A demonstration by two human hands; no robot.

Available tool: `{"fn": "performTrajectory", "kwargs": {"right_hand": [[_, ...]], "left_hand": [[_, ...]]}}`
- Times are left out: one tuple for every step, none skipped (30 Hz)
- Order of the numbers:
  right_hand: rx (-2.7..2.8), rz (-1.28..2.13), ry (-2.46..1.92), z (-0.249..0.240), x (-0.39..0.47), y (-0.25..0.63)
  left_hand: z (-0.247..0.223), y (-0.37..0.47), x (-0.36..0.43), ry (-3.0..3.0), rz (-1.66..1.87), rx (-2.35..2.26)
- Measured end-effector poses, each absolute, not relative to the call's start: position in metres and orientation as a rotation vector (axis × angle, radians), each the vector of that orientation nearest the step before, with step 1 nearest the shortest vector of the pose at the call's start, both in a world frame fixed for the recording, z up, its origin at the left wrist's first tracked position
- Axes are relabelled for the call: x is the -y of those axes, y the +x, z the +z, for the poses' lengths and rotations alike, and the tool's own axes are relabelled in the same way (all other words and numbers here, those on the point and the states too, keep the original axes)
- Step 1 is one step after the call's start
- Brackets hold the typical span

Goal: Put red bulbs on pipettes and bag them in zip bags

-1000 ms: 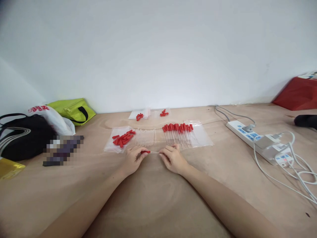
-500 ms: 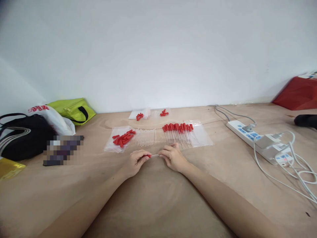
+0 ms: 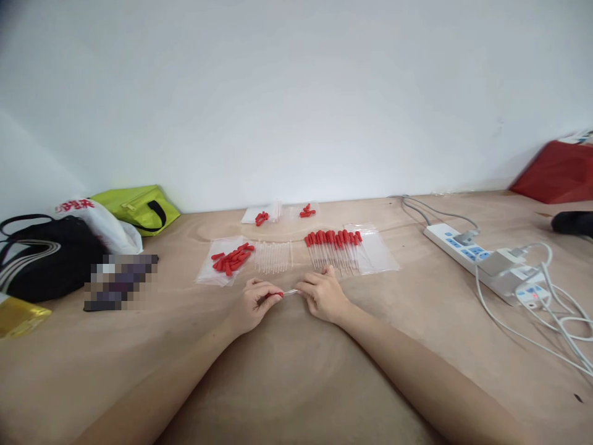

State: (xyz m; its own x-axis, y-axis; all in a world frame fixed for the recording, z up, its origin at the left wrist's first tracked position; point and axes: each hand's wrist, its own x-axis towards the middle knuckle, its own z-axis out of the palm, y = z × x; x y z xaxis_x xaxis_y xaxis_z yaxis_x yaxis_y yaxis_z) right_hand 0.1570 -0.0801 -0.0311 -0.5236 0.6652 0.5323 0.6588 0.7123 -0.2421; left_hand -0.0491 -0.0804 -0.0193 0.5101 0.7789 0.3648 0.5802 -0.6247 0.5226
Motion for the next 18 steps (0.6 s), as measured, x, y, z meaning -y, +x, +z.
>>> {"fn": "performTrajectory", "kwargs": {"right_hand": [[2.308,-0.007,-1.004,-0.030,0.081,0.156],[2.308,-0.025,-1.005,-0.030,0.081,0.156],[2.310,-0.038,-1.005,-0.029,0.082,0.156],[2.311,-0.048,-1.004,-0.029,0.083,0.155],[2.310,-0.053,-1.004,-0.028,0.083,0.155],[2.307,-0.053,-1.005,-0.028,0.084,0.155],[2.304,-0.048,-1.007,-0.028,0.085,0.154],[2.302,-0.037,-1.009,-0.028,0.086,0.154],[2.300,-0.024,-1.011,-0.029,0.086,0.154],[2.302,-0.010,-1.011,-0.029,0.087,0.153],[2.307,0.004,-1.009,-0.029,0.087,0.152],[2.314,0.018,-1.006,-0.030,0.088,0.152],[2.320,0.030,-1.003,-0.030,0.088,0.151],[2.323,0.043,-1.002,-0.030,0.088,0.150],[2.324,0.056,-1.003,-0.030,0.089,0.149],[2.322,0.069,-1.006,-0.030,0.089,0.148],[2.319,0.082,-1.011,-0.029,0.089,0.147],[2.316,0.094,-1.016,-0.029,0.090,0.146]], "left_hand": [[-0.020,-0.049,0.080,2.431,0.847,-1.136],[-0.021,-0.050,0.080,2.443,0.861,-1.135],[-0.021,-0.050,0.080,2.458,0.881,-1.133],[-0.022,-0.050,0.080,2.475,0.903,-1.130],[-0.022,-0.050,0.080,2.492,0.924,-1.126],[-0.023,-0.050,0.080,2.509,0.942,-1.120],[-0.023,-0.050,0.080,2.525,0.957,-1.111],[-0.023,-0.049,0.080,2.539,0.968,-1.097],[-0.023,-0.049,0.081,2.552,0.975,-1.083],[-0.023,-0.049,0.081,2.565,0.978,-1.070],[-0.022,-0.049,0.082,2.577,0.981,-1.062],[-0.022,-0.049,0.082,2.589,0.985,-1.056],[-0.022,-0.049,0.083,2.598,0.988,-1.054],[-0.022,-0.049,0.083,2.607,0.989,-1.052],[-0.022,-0.049,0.083,2.612,0.993,-1.050],[-0.022,-0.049,0.083,2.617,0.996,-1.047],[-0.022,-0.049,0.083,2.621,1.000,-1.045],[-0.023,-0.049,0.083,2.626,1.008,-1.041]]}}
